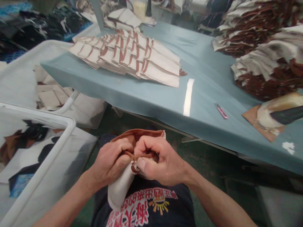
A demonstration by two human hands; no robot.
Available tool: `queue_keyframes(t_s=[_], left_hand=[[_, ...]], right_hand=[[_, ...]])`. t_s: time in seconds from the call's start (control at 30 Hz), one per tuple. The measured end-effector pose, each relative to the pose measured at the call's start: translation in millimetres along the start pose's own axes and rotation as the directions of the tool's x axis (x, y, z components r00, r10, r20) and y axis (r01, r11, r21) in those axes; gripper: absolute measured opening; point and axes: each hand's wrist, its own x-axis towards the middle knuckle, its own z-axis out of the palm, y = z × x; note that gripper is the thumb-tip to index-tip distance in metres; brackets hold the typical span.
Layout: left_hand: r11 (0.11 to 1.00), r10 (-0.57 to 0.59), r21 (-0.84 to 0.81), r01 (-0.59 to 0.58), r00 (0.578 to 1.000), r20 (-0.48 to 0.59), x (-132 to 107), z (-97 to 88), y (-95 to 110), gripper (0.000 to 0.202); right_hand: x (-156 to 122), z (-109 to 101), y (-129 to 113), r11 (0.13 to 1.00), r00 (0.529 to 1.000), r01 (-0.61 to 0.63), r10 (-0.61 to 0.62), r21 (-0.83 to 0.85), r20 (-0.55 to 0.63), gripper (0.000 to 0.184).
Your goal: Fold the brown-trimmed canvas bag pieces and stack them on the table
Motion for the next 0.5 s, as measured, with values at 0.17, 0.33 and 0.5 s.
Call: queue_keyframes(t_s=[0.17,0.33,0.5], left_hand=[[0.992,0.087,-0.103,-0.068,0.976,0.199,20,-39.2,12,0.027],[1.0,0.007,-0.007,-0.006,0.954,0.299,37,-49.8,33,0.028],[0.982,-0.126,-0.09,0.167,0.928,0.349,39,-42.0,46,0.04]], right_hand=[[-3,-18,-9,0.924,0.968,0.251,-0.247,-0.288,0.051,0.011],[-6,-23,-8,0.777,0.916,0.381,-0.392,-0.501,0.088,0.011],[-13,-28,-10,0.717,0.873,0.461,-0.473,-0.524,0.12,0.014]])
